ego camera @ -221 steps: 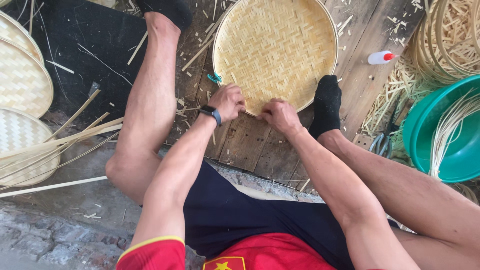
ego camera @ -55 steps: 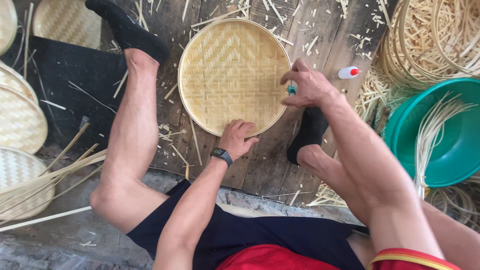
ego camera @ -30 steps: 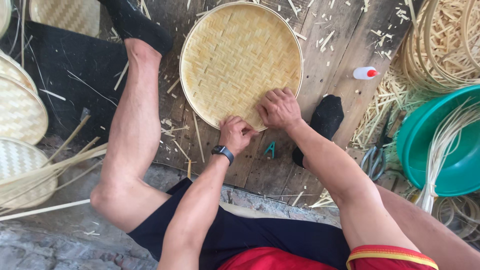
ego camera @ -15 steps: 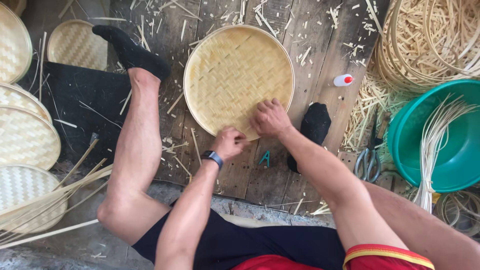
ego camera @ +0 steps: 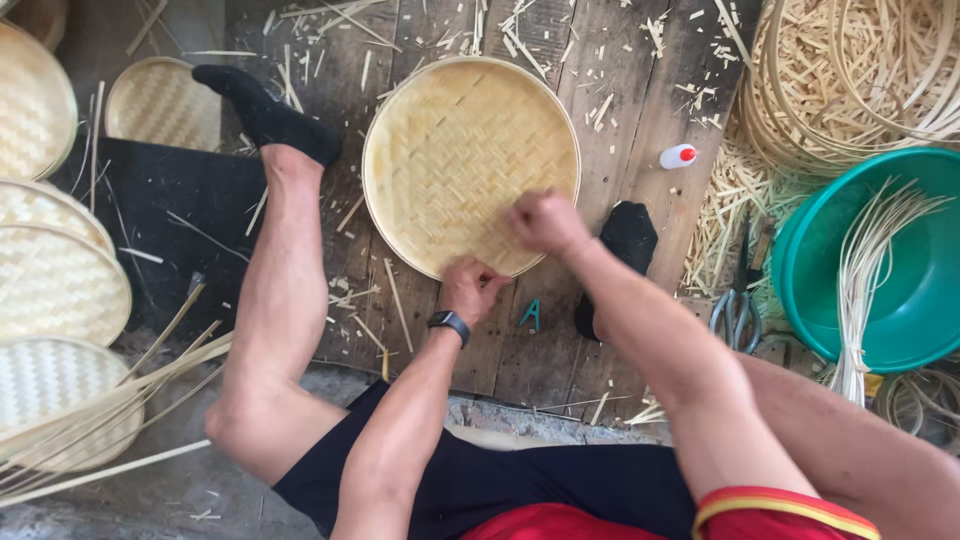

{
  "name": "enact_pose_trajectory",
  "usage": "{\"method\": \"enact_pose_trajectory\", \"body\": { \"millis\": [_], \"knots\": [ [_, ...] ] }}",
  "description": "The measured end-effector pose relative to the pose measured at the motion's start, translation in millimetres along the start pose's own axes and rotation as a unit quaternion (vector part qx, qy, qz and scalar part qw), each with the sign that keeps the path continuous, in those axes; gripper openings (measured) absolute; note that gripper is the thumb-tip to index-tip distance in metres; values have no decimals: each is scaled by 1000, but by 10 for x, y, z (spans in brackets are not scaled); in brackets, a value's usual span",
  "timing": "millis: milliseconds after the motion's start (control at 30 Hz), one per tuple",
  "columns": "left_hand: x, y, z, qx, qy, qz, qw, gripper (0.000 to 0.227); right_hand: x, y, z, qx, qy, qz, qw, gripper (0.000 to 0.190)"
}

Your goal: The person applies glue to bamboo strips and attaches them to the rim of circular woven bamboo bases to construct baskets, using clips to secure the strips.

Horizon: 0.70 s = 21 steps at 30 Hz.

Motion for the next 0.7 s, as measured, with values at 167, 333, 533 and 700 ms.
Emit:
{"method": "enact_pose_trajectory", "body": {
  "millis": [167,333,533,700],
  "knots": [
    [61,-5,150,115,-82,92,986,24,245,1573,-413,-106,30,191,975,30],
    [-558,903,-171,394,-53,-174,901,64,71,2853,-130,-302,-96,430,845,45],
    [-1027,916,-435,156,269,9,951,74,-31,2156,392,-236,-183,255,920,47],
    [-863,902,-565,112,216,-114,963,66,478,1101,432,-159,-282,243,914,53]
  ]
}}
Point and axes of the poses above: each hand's wrist, its own z-axis away from the middle knuckle, its own y-axis out of the back of the hand, x = y × z, the point moved 3 cm from there along -z, towards the middle knuckle, and after that the axes turned 9 degrees about x, right-handed, at the moved point
